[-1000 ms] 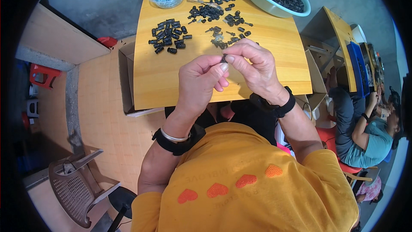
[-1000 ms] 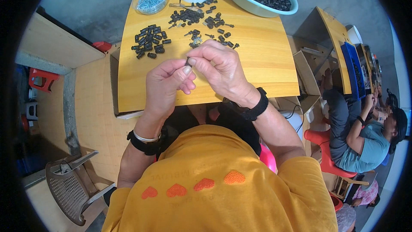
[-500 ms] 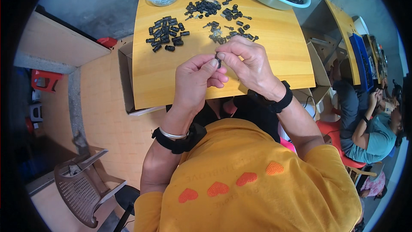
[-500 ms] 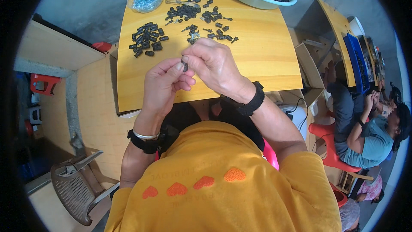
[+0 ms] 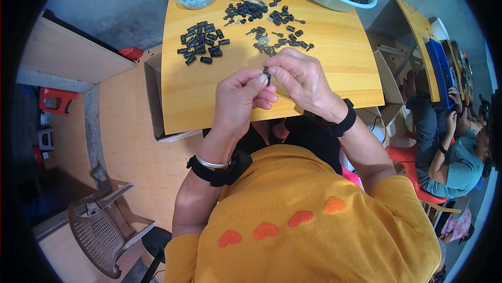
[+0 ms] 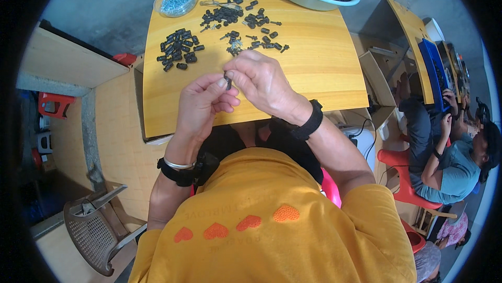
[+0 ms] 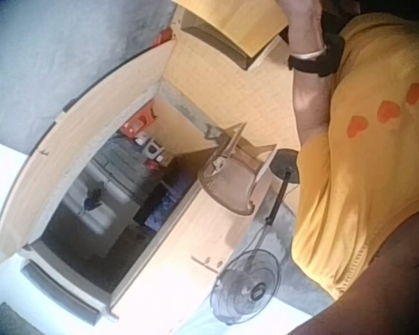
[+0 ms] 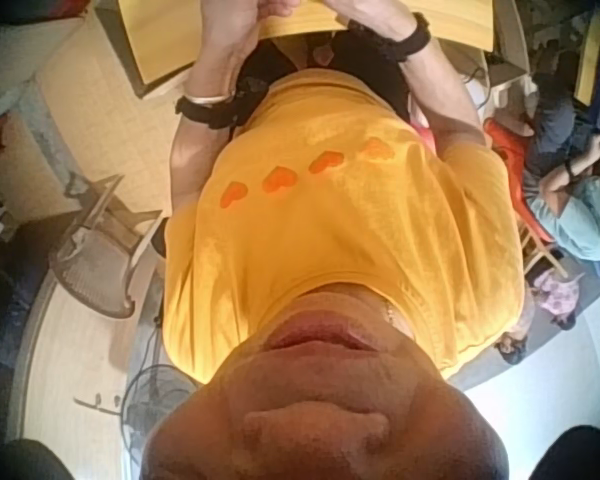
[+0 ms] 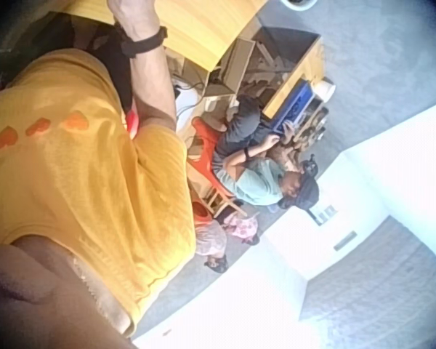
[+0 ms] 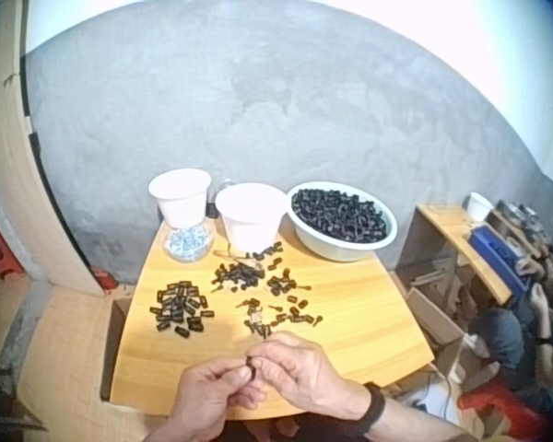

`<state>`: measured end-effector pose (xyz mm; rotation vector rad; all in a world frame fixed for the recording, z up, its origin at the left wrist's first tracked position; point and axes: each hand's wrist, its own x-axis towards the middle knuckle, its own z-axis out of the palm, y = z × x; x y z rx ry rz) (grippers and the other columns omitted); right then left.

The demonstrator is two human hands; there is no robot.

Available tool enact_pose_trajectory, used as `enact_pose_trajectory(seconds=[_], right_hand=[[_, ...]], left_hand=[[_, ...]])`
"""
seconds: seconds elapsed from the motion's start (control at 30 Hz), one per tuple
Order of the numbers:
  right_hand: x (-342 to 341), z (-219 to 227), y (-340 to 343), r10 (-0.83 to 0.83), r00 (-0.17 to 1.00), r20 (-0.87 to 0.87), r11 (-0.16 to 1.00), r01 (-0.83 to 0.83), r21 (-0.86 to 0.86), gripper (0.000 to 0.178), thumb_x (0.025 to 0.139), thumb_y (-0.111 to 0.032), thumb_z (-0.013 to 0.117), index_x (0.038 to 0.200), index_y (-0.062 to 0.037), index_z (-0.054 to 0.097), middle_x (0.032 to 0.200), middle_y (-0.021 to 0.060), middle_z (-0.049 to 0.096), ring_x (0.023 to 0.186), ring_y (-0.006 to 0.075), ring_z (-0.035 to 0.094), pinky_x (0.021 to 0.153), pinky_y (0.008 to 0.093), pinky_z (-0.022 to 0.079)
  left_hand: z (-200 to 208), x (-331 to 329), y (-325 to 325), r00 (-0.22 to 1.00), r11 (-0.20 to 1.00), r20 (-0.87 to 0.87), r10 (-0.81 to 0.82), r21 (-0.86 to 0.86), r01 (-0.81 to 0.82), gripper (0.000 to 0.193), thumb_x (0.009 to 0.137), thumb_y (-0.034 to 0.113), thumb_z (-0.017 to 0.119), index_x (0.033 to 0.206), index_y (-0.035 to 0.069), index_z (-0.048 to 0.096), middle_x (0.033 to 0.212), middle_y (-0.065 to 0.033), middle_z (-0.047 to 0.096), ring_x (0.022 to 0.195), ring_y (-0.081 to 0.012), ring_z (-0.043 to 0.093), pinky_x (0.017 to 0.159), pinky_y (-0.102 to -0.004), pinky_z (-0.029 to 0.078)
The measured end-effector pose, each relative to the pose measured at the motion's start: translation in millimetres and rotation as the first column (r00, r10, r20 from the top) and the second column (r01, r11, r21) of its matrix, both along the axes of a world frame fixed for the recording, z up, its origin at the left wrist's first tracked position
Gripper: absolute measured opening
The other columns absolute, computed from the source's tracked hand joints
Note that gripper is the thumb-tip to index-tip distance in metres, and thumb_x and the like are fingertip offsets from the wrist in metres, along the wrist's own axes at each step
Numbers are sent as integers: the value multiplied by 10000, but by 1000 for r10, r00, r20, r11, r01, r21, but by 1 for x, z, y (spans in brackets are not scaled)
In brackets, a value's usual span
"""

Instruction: Assembling small black and metallic plastic/rubber components by hand.

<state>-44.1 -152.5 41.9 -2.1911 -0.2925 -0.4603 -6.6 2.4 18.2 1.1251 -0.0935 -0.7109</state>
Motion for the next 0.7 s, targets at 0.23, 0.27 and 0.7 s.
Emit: enact_pose_trajectory(seconds=[0.23,0.27,0.7], right_hand=[[0,-5,0,4,1000,8,999,-4,35,51,787,-29,567,832,-14,586,715,107,526,661,265,539,580,330,435],[1,-6,0,9,1000,7,999,-9,38,52,788,-28,565,834,-14,586,713,108,523,661,266,537,582,330,436],[-1,-12,-6,60,997,-45,997,-58,55,82,832,-41,527,896,-10,568,754,127,515,673,278,541,594,326,438]], left_hand=[[-2,0,-1,1000,1000,6,-9,15,9,167,873,120,532,972,-4,583,779,-100,638,634,-159,632,532,-230,500],[-2,0,-1,1000,1000,10,-8,13,8,166,874,119,531,972,-4,583,779,-100,638,635,-159,632,533,-231,501],[-2,0,-4,1000,998,9,-26,49,25,153,881,125,515,951,8,584,763,-87,633,623,-143,620,531,-220,488]])
